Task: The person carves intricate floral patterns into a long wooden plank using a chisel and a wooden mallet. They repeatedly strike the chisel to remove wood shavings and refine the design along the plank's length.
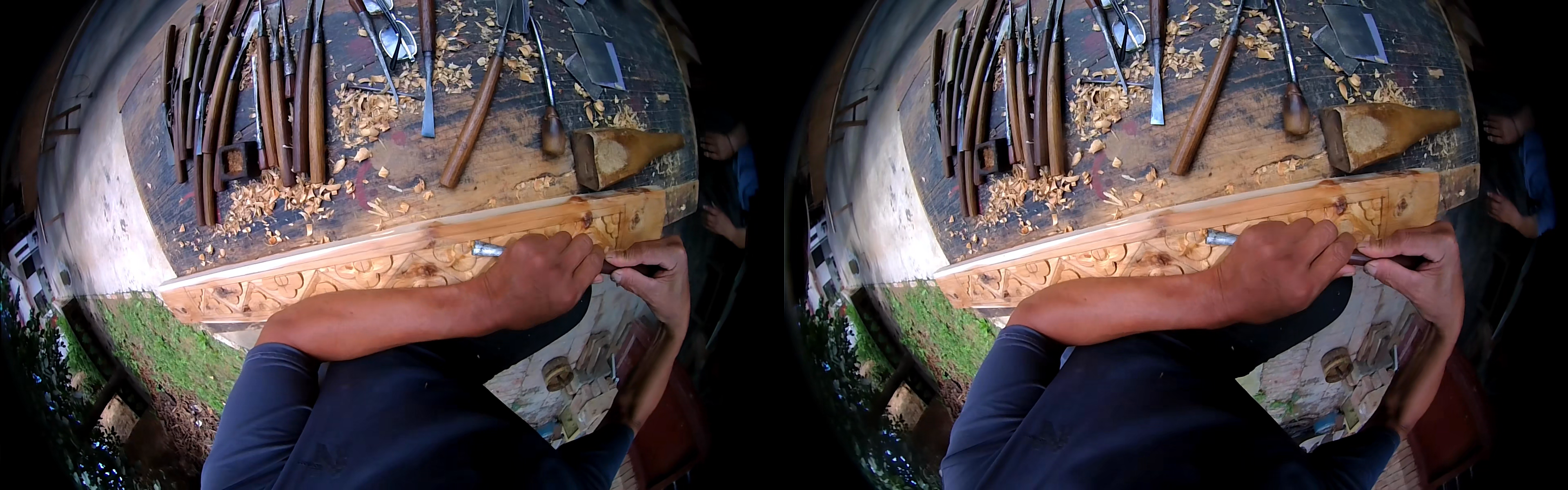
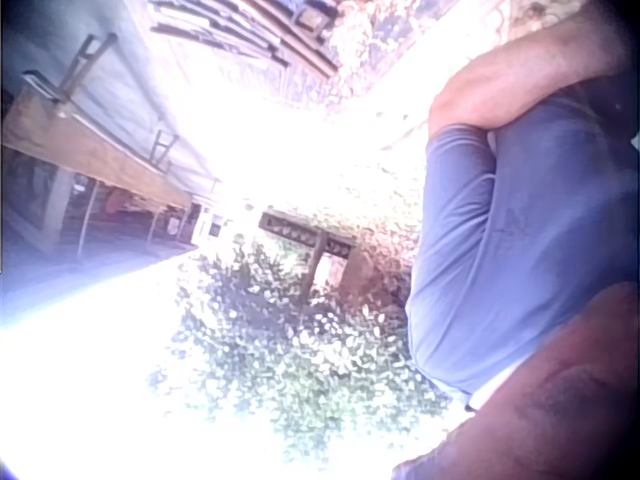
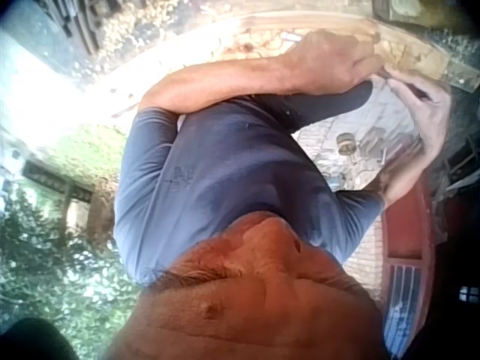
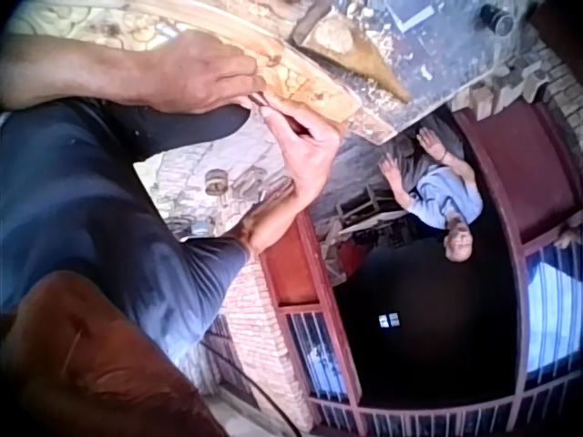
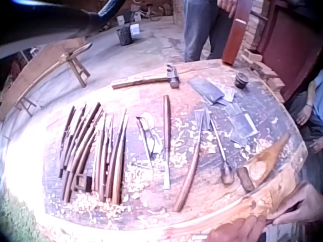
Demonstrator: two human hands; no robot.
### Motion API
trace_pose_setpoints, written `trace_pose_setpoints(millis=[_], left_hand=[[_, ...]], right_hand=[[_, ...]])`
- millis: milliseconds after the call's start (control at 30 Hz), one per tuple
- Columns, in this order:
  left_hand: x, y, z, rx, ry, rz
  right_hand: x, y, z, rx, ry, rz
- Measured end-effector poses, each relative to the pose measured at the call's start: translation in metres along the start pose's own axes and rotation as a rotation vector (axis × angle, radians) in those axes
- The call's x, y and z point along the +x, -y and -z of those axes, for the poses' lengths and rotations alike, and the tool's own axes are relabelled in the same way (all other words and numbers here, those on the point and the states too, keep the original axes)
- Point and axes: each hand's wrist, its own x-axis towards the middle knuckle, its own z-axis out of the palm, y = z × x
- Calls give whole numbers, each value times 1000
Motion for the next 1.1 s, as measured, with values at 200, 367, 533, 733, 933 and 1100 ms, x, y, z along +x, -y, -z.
trace_pose_setpoints(millis=[200, 367, 533, 733, 933, 1100], left_hand=[[-1, -2, 3, 27, -57, -197], [-4, 0, -1, -2, -5, -232], [-3, 0, -3, -50, 20, -225], [-3, 1, -5, -63, 18, -213], [-6, -1, -1, -17, 29, -139], [-7, -2, 4, 25, 56, -142]], right_hand=[[-33, 9, -4, -33, -64, 91], [-41, -5, -13, 31, -113, 35], [-46, -3, -12, 27, -131, -30], [-44, -2, -12, 38, -123, -64], [-29, 2, -21, -14, -98, -3], [-32, -2, -25, -13, -128, 2]])
